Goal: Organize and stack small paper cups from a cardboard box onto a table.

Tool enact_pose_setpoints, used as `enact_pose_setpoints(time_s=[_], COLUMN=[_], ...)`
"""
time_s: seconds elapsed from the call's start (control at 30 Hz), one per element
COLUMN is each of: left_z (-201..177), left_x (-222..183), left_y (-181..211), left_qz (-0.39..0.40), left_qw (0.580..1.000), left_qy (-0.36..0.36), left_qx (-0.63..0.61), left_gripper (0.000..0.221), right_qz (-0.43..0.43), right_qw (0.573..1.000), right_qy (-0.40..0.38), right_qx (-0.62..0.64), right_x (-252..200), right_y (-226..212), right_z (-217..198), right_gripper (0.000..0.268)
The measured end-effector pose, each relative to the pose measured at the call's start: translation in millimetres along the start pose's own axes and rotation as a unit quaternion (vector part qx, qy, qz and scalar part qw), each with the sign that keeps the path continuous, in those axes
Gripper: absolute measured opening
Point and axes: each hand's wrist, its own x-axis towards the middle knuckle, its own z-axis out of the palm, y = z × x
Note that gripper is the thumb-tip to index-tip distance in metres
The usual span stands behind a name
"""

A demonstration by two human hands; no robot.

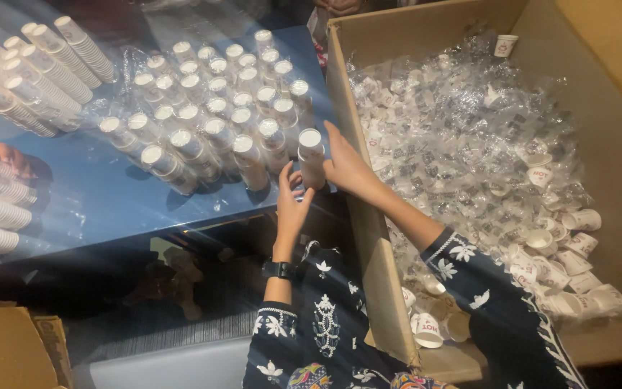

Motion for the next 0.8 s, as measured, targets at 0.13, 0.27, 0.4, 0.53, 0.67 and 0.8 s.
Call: enact_pose_setpoints(time_s=[0.13, 0.27, 0.4, 0.53, 0.67, 0.8], left_z=[2, 10, 10, 18, 16, 17], left_x=[-5, 5, 16, 19, 21, 15], left_y=[14, 29, 68, 53, 50, 47], left_qz=[-0.004, 0.042, 0.071, 0.040, 0.041, 0.028], left_qw=[1.000, 0.998, 0.993, 0.992, 0.991, 0.992], left_qy=[0.009, 0.050, 0.084, 0.087, 0.101, 0.092], left_qx=[-0.012, -0.014, -0.045, -0.081, -0.078, -0.085], left_gripper=[0.087, 0.086, 0.074, 0.068, 0.061, 0.059], right_qz=[-0.133, -0.108, -0.092, -0.149, -0.109, -0.053], right_qw=[0.990, 0.991, 0.993, 0.986, 0.990, 0.996], right_qy=[0.015, -0.071, -0.051, 0.008, 0.075, 0.062], right_qx=[0.036, 0.031, 0.046, 0.075, 0.056, -0.021], right_x=[8, 16, 16, 5, -12, -58], right_y=[-44, -55, -56, -68, -83, -55], right_z=[-34, -32, -32, -58, -123, -193], right_gripper=[0.072, 0.060, 0.050, 0.049, 0.051, 0.048])
